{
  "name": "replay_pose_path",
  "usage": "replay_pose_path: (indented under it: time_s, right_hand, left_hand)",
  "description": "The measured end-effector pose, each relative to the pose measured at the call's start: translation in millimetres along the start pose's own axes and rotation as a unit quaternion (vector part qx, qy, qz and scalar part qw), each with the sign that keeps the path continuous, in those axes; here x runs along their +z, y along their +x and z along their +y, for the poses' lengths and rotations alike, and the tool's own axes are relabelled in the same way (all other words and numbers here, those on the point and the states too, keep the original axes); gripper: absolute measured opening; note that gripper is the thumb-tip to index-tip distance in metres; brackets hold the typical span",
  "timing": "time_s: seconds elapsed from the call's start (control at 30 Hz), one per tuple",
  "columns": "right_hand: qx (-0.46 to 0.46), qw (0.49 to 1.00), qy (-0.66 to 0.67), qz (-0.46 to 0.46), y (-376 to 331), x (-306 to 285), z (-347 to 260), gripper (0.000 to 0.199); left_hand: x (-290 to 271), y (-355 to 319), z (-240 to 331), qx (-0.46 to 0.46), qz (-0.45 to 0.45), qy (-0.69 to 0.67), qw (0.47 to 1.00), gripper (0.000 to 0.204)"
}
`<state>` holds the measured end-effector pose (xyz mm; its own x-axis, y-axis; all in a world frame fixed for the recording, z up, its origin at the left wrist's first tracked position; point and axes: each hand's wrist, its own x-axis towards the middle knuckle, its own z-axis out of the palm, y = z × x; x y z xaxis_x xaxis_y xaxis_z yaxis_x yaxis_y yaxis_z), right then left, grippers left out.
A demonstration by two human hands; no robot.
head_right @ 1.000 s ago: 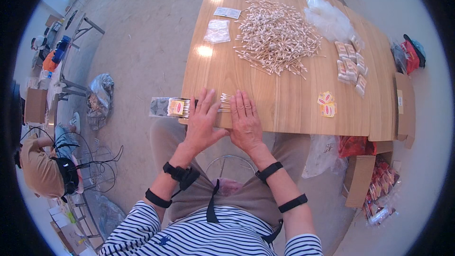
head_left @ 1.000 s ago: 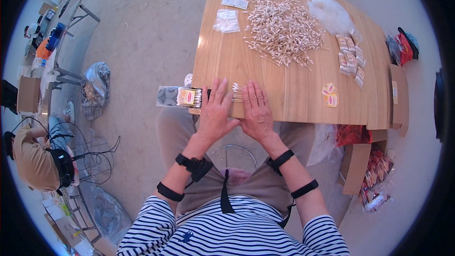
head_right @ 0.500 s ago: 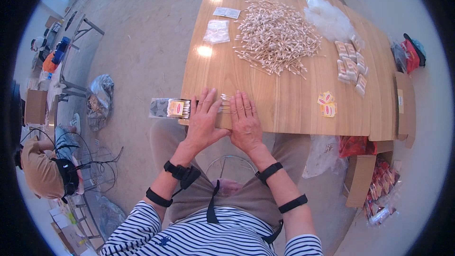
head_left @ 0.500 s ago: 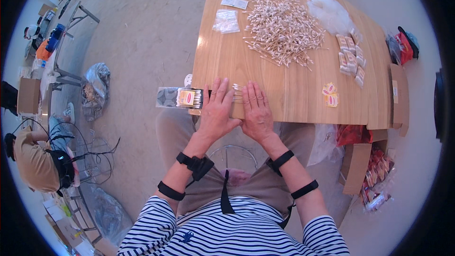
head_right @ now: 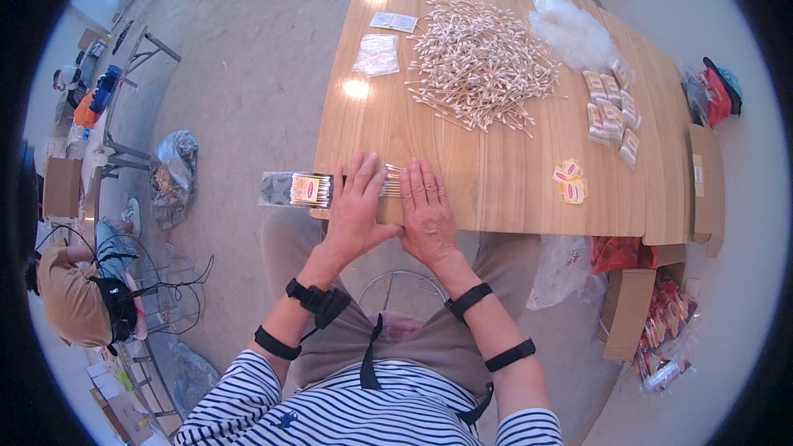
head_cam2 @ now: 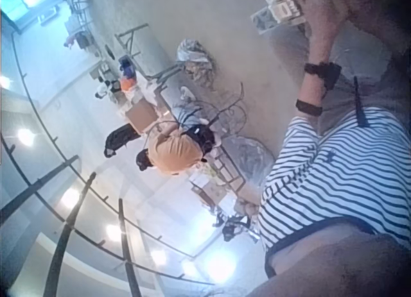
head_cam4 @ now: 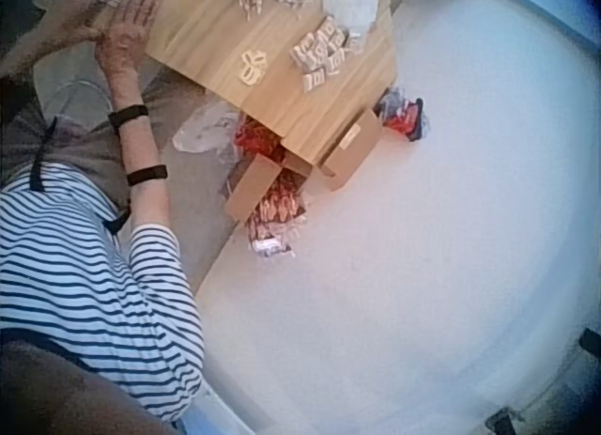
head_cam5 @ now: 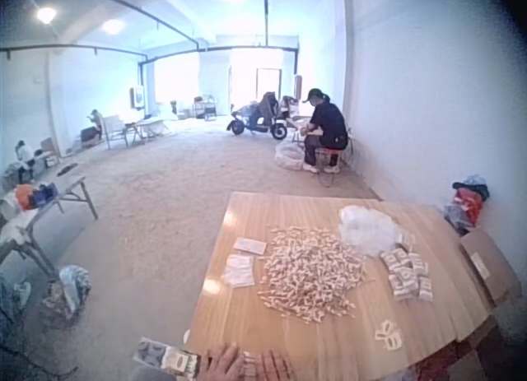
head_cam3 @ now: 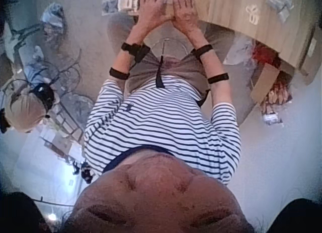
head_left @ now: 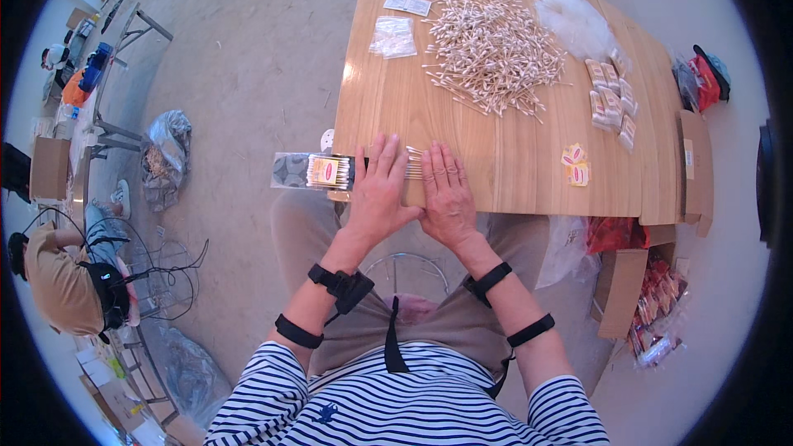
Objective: Sort and arrange cotton swabs on a table and place them into small plastic containers.
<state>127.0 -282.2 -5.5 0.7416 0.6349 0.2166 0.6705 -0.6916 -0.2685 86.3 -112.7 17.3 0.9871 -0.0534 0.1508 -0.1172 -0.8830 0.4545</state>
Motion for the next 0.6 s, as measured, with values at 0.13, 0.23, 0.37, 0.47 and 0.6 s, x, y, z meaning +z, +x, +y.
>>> replay_pose_path:
  time_s: [0.13, 0.23, 0.37, 0.47, 0.6]
  right_hand:
    - [0.001, 1.000, -0.016, -0.009, 0, -1, 0, 0.093]
    - [0.003, 1.000, -0.013, -0.013, 1, -2, -1, 0.092]
    - [-0.010, 1.000, 0.006, 0.002, 0, 1, 2, 0.090]
    - [-0.008, 1.000, -0.007, -0.002, -1, -1, 3, 0.090]
    - [-0.010, 1.000, 0.006, 0.001, -1, -1, 3, 0.083]
  left_hand:
    - [1, -3, 1, -0.005, -0.003, -0.001, 1.000, 0.103]
    - [2, 2, 3, 0.002, -0.003, 0.009, 1.000, 0.104]
    - [6, 10, 4, 0.012, -0.015, 0.021, 1.000, 0.102]
    - [-1, 9, 9, 0.014, -0.048, 0.037, 0.998, 0.102]
    - [9, -2, 17, 0.014, -0.030, 0.064, 0.997, 0.101]
